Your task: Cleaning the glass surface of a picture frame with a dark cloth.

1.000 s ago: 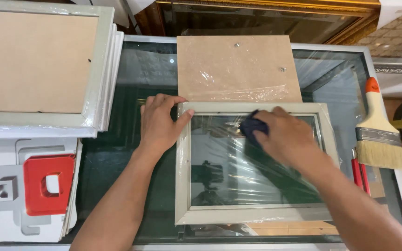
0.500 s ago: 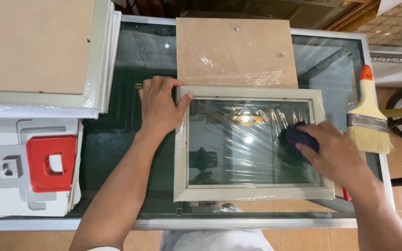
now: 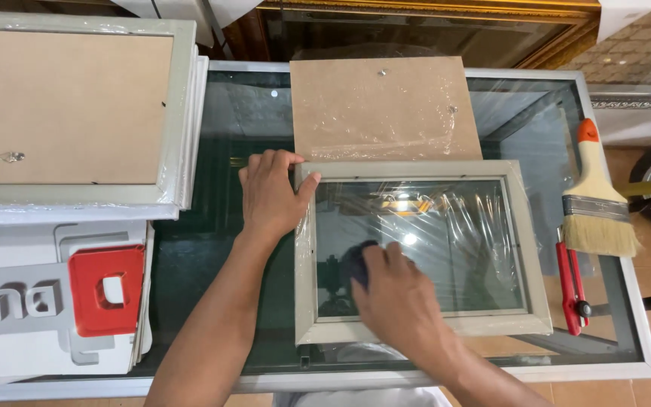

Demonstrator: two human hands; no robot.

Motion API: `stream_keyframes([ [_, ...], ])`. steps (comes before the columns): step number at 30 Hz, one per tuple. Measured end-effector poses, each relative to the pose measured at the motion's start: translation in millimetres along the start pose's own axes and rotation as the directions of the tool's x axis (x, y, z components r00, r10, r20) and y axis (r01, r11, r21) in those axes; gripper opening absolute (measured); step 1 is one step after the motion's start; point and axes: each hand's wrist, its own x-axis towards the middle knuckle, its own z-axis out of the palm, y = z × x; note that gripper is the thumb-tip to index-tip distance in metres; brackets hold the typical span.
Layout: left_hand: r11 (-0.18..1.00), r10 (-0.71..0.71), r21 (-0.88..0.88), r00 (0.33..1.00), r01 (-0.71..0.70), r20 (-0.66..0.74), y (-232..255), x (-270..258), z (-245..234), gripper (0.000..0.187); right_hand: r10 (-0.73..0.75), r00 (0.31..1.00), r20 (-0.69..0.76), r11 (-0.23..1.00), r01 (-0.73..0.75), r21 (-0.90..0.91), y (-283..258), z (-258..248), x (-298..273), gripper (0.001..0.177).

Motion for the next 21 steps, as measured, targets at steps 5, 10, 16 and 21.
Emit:
stream_keyframes([
  [5,1.000,-0.015,-0.015,1.000,0.015,0.023,0.7,0.6,-3.3,0.035,-0.215,0.976,-0.039,0.964,0.218,0.152,-18.6,1.6,11.1,0.037],
  [10,1.000,-0.019,-0.023,1.000,0.020,0.014,2.0,4.0,-6.6,0.033,0.102,0.992,0.071,0.966,-0.116,0.231,62.8,-38.4,7.6,0.046],
  [16,0.999,-0.045,-0.026,0.997,0.047,0.055,2.0,2.5,-5.4,0.033,0.541,0.834,-0.111,0.840,-0.543,0.014,127.0,-62.6,15.0,0.034],
  [21,0.987,-0.118,-0.090,0.984,0.131,0.135,-4.0,4.3,-3.3,0.034,0.328,0.945,-0.008,0.914,-0.319,-0.250,53.0,-9.4,44.2,0.044],
])
